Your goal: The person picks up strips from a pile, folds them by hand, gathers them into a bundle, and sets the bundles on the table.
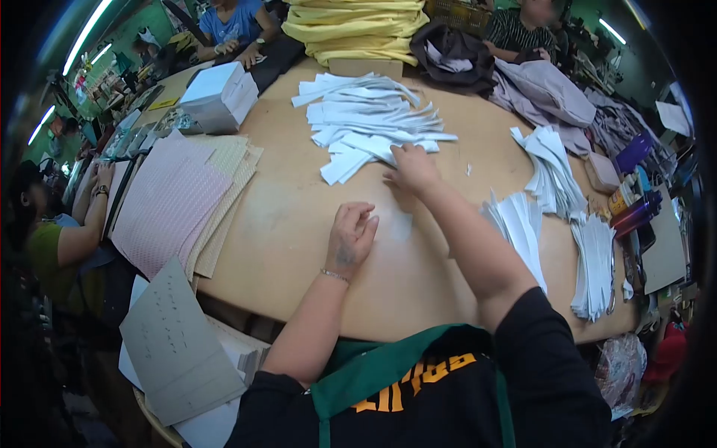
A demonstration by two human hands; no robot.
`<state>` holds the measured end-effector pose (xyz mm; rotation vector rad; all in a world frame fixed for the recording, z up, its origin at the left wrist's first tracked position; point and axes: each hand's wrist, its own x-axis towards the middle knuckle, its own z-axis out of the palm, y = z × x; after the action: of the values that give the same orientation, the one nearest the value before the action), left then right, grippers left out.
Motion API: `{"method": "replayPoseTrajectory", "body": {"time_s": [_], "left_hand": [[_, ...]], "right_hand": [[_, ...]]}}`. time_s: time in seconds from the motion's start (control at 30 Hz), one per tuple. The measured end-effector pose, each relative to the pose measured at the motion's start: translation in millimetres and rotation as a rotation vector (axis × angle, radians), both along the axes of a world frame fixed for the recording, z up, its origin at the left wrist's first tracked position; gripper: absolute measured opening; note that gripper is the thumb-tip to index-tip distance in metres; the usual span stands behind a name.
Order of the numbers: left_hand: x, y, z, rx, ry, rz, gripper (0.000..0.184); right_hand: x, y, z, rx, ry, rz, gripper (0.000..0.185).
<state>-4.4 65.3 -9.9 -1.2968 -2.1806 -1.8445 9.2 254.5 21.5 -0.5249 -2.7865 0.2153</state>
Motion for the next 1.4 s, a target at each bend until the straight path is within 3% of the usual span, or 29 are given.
{"method": "replayPoseTrajectory", "body": {"time_s": [0.17, 0.33, 0.37, 0.4, 0.43, 0.47, 0.53, 0.63, 0.67, 0.73, 0.87, 1.07, 1.2, 1.3, 1.4], "left_hand": [[-6, -5, 2, 0.03, -0.519, -0.069, 0.019], [-1, 12, 22, 0.092, -1.033, -0.235, 0.034], [2, 15, 25, 0.244, -1.152, -0.261, 0.037], [3, 19, 28, 0.399, -1.265, -0.284, 0.039], [1, 22, 31, 0.559, -1.37, -0.308, 0.042], [-4, 23, 33, 0.59, -1.385, -0.277, 0.039], [-17, 18, 34, 0.659, -1.415, -0.209, 0.033], [-33, 4, 11, 0.764, -1.478, -0.234, 0.024], [-37, 2, 3, 0.824, -1.488, -0.255, 0.023], [-40, -3, 0, 0.806, -1.501, -0.298, 0.023], [-42, -3, 8, 0.738, -1.519, -0.318, 0.026], [-40, 2, 14, 0.708, -1.527, -0.31, 0.032], [-38, 4, 14, 0.693, -1.559, -0.325, 0.032], [-39, 3, 13, 0.715, -1.564, -0.316, 0.033], [-40, 2, 15, 0.72, -1.578, -0.295, 0.033]], "right_hand": [[-16, 14, -8, 0.195, -0.106, 0.121, 0.025], [-11, -12, 33, 0.123, -0.044, 0.18, 0.019], [-5, -32, 45, 0.105, -0.014, 0.219, 0.019], [1, -54, 61, -0.017, -0.171, 0.268, 0.017], [7, -65, 40, 0.123, 0.007, 0.399, 0.015], [16, -88, 63, 0.128, -0.325, 0.3, 0.014], [26, -90, 55, 0.274, -0.249, 0.546, 0.021], [-5, -48, 72, -0.343, -0.312, 0.747, 0.024], [-19, -34, 81, -0.609, -0.297, 0.52, 0.023], [-69, 23, 47, -0.283, 0.075, 0.315, 0.024], [-112, 70, 13, -0.174, -0.041, 0.109, 0.037], [-132, 77, 14, -0.164, -0.227, 0.107, 0.046], [-121, 62, 20, -0.133, -0.135, 0.087, 0.046], [-120, 63, 15, -0.08, -0.097, 0.084, 0.034], [-119, 66, 14, 0.084, 0.118, 0.217, 0.028]]}}
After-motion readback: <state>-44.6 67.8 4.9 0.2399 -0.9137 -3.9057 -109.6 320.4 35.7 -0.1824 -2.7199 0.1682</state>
